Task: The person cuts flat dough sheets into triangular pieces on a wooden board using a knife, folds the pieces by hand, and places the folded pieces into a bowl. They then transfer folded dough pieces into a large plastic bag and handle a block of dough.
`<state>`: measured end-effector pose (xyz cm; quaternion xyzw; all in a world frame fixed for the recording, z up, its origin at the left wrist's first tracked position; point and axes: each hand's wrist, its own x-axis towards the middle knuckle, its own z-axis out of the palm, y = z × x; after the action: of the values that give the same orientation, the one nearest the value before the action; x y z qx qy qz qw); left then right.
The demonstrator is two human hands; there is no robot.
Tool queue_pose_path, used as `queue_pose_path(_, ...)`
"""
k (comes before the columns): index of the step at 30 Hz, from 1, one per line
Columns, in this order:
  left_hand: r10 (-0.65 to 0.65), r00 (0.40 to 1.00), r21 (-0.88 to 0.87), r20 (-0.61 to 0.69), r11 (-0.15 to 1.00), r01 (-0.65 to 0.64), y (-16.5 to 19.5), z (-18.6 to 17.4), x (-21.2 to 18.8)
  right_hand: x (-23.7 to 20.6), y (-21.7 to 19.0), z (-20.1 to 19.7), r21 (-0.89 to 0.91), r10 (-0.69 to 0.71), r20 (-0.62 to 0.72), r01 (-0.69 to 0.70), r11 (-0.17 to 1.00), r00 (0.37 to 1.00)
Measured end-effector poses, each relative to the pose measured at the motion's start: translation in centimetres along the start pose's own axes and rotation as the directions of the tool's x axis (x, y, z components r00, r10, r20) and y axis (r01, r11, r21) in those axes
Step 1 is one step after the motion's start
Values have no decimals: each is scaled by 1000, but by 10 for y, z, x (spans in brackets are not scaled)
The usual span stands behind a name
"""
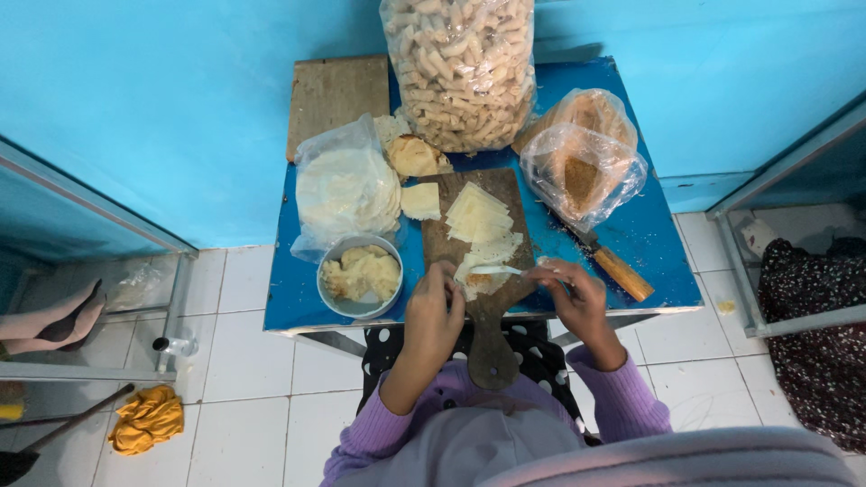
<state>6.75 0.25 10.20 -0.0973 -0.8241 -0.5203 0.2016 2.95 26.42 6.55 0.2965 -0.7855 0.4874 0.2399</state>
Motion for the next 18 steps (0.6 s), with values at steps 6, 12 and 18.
queue_pose_path(6,-4,1000,-51,-7,999,3,-1,2,1,13,-9,-10,31,-82,-46,84,996,996)
queue_pose_path(12,24,999,-43,-24,999,-25,-1,4,2,46,-25,-33,-266,18,-456,-155,951,890)
queue_pose_path(18,129,986,33,-103,991,-126,1,12,7,78,-42,-25,-663,-27,-314,-199,722,949)
